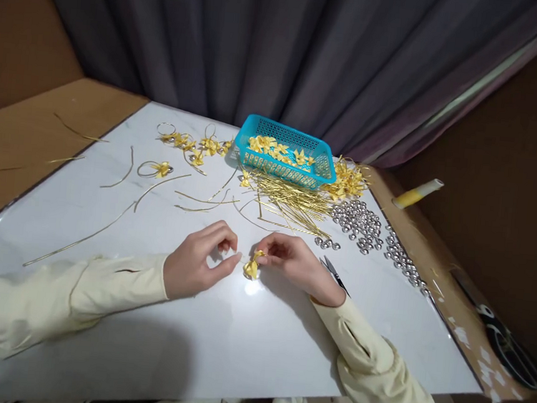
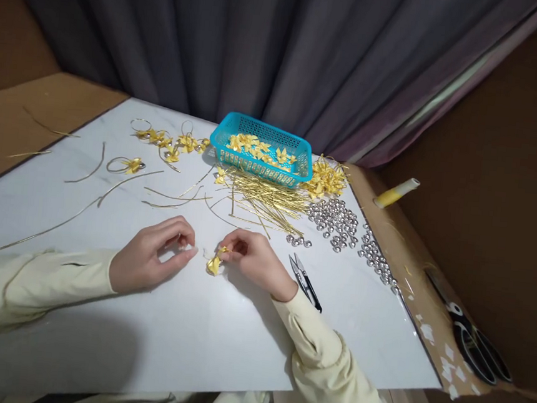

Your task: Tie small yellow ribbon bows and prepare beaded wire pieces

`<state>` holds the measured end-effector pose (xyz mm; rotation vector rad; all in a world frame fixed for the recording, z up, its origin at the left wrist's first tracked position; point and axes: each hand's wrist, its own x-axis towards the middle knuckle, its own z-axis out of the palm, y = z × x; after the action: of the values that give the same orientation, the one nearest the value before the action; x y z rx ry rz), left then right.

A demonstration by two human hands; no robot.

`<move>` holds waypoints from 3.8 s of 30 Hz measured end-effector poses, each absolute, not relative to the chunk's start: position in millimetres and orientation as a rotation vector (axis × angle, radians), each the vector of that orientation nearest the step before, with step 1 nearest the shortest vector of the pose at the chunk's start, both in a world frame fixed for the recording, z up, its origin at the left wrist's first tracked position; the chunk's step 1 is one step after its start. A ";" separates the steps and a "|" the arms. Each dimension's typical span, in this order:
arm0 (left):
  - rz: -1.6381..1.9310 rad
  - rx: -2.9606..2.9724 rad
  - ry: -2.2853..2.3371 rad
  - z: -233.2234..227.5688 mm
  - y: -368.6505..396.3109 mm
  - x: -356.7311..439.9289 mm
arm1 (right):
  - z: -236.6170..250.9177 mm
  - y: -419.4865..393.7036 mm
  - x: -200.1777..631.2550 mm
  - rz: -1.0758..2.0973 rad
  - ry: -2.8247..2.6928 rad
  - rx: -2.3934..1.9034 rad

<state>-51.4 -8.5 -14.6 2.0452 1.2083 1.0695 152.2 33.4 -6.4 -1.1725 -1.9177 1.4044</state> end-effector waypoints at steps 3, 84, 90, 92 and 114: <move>0.991 1.979 1.173 -14.8 -11.3 -49.8 | -1.9 29.1 152.6 1.452 -1.737 -1.151; 0.356 1.374 0.896 -5.3 7.9 -47.4 | 11.5 2.6 143.2 0.110 -2.710 -0.627; 0.381 1.324 0.902 -2.4 8.3 -46.6 | 11.5 3.2 143.1 0.102 -2.704 -0.625; 0.384 1.297 0.904 -1.1 8.6 -46.8 | 11.4 3.2 143.5 0.111 -2.699 -0.633; 0.378 1.304 0.939 -0.8 9.6 -47.4 | 13.2 0.3 146.8 0.005 -2.657 -0.658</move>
<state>-47.4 9.6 -0.8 1.3037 0.9391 0.3775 146.8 0.3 13.2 -0.6581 -2.6569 0.0054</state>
